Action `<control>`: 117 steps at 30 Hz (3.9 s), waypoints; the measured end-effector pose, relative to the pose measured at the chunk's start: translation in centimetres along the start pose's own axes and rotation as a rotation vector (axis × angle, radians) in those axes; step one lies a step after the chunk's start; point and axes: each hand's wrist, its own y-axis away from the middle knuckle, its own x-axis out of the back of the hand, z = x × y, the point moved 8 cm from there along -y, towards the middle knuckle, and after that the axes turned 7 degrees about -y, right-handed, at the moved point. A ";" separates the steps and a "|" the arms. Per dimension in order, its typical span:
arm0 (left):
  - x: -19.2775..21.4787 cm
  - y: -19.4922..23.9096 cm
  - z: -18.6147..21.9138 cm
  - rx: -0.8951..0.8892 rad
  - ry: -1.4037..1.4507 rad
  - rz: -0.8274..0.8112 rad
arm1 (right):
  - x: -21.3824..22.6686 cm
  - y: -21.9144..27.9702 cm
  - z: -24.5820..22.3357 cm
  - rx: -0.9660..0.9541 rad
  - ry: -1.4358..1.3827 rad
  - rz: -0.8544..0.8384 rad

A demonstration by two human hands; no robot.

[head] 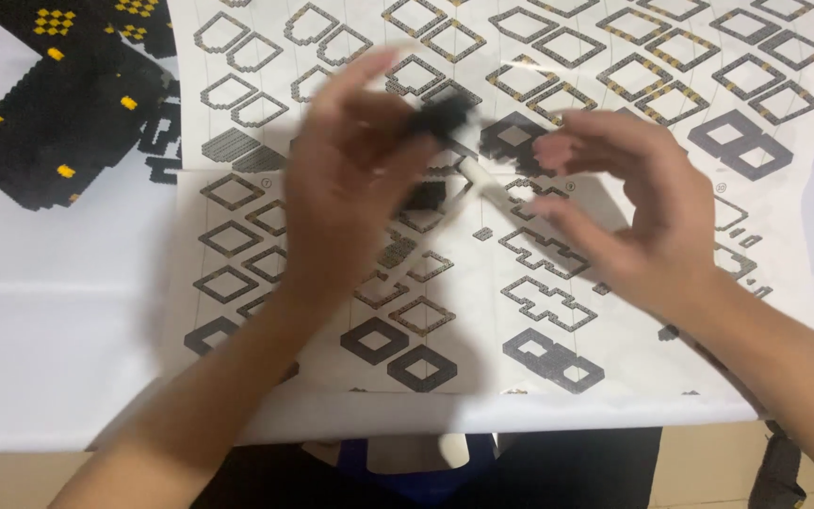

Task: Assembling a toy gun using small plastic building blocks following a printed instruction sheet.

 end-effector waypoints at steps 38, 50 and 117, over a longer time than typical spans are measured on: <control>1.5 -0.1 -3.4 0.647 0.213 -0.170 | 2.2 -3.0 2.7 -0.202 0.032 -0.137; 0.1 0.0 -2.4 0.551 0.004 -0.279 | 9.3 0.5 11.0 -0.595 -0.716 0.374; -6.4 2.2 0.4 -0.134 -0.364 -0.268 | 3.2 0.5 6.9 -0.588 -0.519 0.085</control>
